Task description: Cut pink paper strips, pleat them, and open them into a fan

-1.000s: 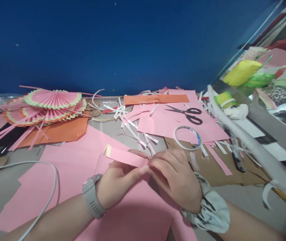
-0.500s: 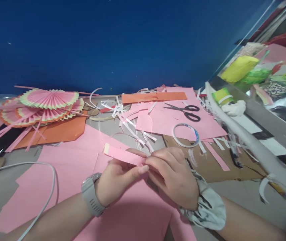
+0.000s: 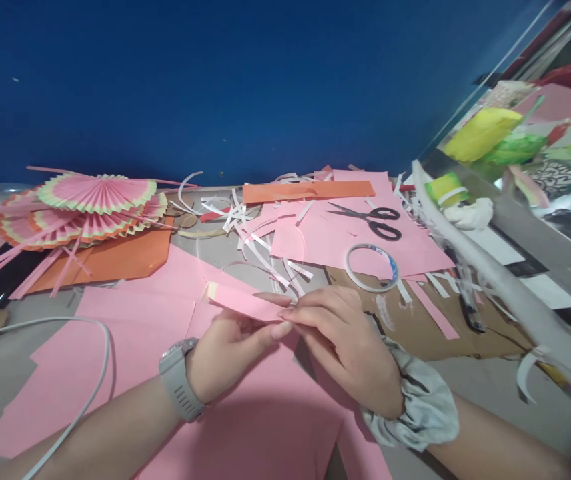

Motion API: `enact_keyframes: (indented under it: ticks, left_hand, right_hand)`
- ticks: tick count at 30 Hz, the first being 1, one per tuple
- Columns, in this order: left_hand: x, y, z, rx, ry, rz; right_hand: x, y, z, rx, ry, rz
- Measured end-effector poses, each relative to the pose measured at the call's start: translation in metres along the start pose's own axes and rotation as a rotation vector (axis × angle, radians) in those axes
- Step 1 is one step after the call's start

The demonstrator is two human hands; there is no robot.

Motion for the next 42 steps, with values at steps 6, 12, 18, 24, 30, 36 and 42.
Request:
enact_keyframes:
  ticks: [6,12,18,24,30,36,42]
  left_hand:
    - [-0.005,-0.002,0.002,0.217,-0.004,0.037]
    - [-0.005,0.003,-0.009,0.398,-0.035,-0.046]
    - [-0.004,0.001,-0.007,0.301,-0.029,-0.016]
    - [0.000,-0.005,0.007,-0.112,0.106,0.061]
    - [0.007,0.000,0.020,-0.275,0.170,0.064]
    - [0.004,-0.004,0.016,-0.153,0.129,0.056]
    - [-0.005,-0.014,-0.005,0.299,0.025,0.098]
  right_hand:
    - [0.000,-0.004,0.004,0.055,0.028,0.076]
    - [0.001,-0.007,0.001,0.095,0.000,0.121]
    - [0.001,-0.008,-0.002,0.279,-0.026,0.153]
    - [0.003,-0.005,-0.017,0.572,-0.169,0.187]
    - [0.001,0.000,-0.018,0.459,-0.153,0.099]
    - [-0.009,-0.002,-0.010,0.284,0.037,0.063]
    - [-0.029,0.006,-0.002,0.145,0.160,0.074]
Point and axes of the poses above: each hand's wrist, its own x-axis away from the middle knuckle, its own y-axis out of the palm, z = x × y, the point moved 9 cm from there along -x, towards the middle knuckle, and after that the axes turned 5 degrees about -x, right-handed, at the moved point
